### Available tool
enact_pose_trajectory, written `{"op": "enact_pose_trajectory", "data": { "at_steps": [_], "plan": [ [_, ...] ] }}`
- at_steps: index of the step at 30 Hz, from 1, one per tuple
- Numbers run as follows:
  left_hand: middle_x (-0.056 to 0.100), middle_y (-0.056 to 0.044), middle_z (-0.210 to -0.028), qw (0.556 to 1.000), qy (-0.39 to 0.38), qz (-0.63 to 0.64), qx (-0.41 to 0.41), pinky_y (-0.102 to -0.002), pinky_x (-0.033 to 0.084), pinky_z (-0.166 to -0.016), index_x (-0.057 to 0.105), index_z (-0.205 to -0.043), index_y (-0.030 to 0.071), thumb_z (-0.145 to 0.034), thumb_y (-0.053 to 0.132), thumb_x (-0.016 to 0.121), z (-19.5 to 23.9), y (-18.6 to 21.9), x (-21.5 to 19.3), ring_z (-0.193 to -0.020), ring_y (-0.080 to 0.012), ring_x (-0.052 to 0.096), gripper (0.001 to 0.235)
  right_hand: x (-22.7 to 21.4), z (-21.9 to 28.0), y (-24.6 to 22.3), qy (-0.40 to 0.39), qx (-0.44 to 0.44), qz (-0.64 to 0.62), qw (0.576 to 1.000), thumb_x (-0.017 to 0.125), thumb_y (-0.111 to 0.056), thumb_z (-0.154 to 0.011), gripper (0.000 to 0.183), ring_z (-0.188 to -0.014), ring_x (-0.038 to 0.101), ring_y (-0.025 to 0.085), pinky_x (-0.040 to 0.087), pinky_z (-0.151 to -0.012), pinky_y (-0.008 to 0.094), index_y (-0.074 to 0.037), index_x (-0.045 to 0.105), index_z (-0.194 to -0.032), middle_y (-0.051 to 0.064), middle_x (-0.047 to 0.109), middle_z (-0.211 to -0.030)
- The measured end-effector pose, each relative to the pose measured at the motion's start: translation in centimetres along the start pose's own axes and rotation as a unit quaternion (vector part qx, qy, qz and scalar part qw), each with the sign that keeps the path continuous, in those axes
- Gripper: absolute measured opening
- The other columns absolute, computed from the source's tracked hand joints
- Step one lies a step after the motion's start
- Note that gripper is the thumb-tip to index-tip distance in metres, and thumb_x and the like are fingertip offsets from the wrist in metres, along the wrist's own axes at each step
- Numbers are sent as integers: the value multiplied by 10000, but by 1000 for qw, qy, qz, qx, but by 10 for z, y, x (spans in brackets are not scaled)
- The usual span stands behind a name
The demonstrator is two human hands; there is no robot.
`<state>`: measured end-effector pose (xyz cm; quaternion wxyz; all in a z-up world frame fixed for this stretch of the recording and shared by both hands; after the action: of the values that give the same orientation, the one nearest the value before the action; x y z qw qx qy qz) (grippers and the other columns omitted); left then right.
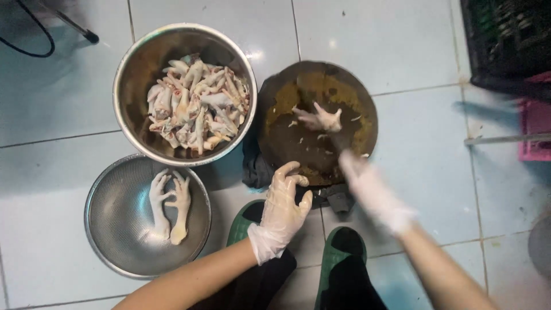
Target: Chopping chicken feet on a wooden cutting board using a cleaver in a kitchen environment.
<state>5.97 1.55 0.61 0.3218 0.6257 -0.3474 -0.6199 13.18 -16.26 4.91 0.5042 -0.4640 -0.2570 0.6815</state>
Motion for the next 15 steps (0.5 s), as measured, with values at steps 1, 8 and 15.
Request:
{"op": "enact_pose_trajectory", "data": {
  "at_steps": [1, 8, 15],
  "plan": [
    [504, -97, -1372, 1000, 2, -11, 13, -470, 504, -996, 556, -998, 155, -835, 137, 759, -1, 2, -1, -1233, -354, 598, 261, 8, 2, 30, -54, 42, 147, 987, 388, -623, -1036, 722, -1034, 496, 375, 338, -904, 447, 65, 530, -1205, 261, 518, -1112],
    [514, -103, -1366, 1000, 6, 6, 6, -468, 501, -982, 559, -982, 139, -842, 123, 751, -8, -5, 6, -1221, -365, 594, 238, -6, -26, 112, -73, 129, 165, 975, 513, -669, -1010, 660, -615, 687, 249, 551, -597, 404, -67, 768, -912, 111, 685, -640],
    [572, -67, -1308, 995, 1, -92, 41, -469, 520, -917, 639, -1022, 168, -827, 223, 797, -82, -21, 25, -1177, -331, 612, 257, -23, 2, 72, -11, 116, -75, 990, 638, -357, -1052, 457, -305, 411, 209, 369, -317, 316, -24, 578, -744, 102, 419, -460]
  ]
}}
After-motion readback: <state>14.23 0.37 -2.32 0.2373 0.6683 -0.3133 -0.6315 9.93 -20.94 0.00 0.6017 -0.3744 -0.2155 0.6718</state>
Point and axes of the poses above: each hand's wrist, its own z-axis away from the middle knuckle, its own x-axis out of the palm, y = z × x, the point moved 6 cm from there along -z, towards the middle knuckle
